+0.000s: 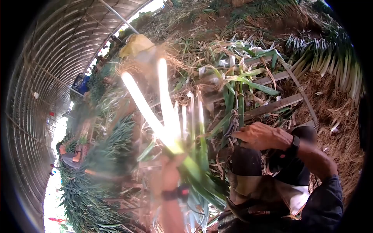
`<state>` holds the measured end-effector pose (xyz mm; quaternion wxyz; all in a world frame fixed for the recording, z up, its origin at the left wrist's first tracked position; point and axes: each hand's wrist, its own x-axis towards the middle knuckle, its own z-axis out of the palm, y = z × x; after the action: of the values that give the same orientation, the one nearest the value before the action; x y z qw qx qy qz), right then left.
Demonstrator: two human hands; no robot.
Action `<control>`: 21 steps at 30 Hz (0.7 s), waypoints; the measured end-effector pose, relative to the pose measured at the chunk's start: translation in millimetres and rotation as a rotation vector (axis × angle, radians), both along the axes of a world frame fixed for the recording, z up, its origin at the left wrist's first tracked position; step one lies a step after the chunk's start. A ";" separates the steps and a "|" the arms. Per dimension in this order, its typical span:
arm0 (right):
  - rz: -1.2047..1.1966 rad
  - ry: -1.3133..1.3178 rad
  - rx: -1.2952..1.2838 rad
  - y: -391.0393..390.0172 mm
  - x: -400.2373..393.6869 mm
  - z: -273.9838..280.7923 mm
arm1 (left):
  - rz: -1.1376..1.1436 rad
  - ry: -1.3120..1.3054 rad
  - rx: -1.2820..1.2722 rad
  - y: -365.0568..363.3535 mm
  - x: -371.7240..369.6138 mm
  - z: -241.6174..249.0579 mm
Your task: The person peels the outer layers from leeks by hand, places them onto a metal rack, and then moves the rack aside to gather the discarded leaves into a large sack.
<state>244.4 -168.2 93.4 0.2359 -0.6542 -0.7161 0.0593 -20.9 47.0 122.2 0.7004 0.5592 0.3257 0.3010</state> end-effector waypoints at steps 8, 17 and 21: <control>0.018 0.124 0.254 19.0 -27.6 42.5 | -0.173 0.159 0.303 -7.9 27.3 10.2; 0.048 -0.904 0.510 38.9 -12.3 106.9 | -0.181 0.598 1.138 -54.0 62.1 -0.7; 0.045 -0.896 0.377 33.4 17.3 84.3 | -0.274 0.512 1.332 -89.2 73.8 -8.7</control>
<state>261.7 -134.7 177.7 0.0176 -0.5457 -0.7594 -0.3540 52.9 -42.2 113.5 0.1446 0.9557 0.1542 0.2049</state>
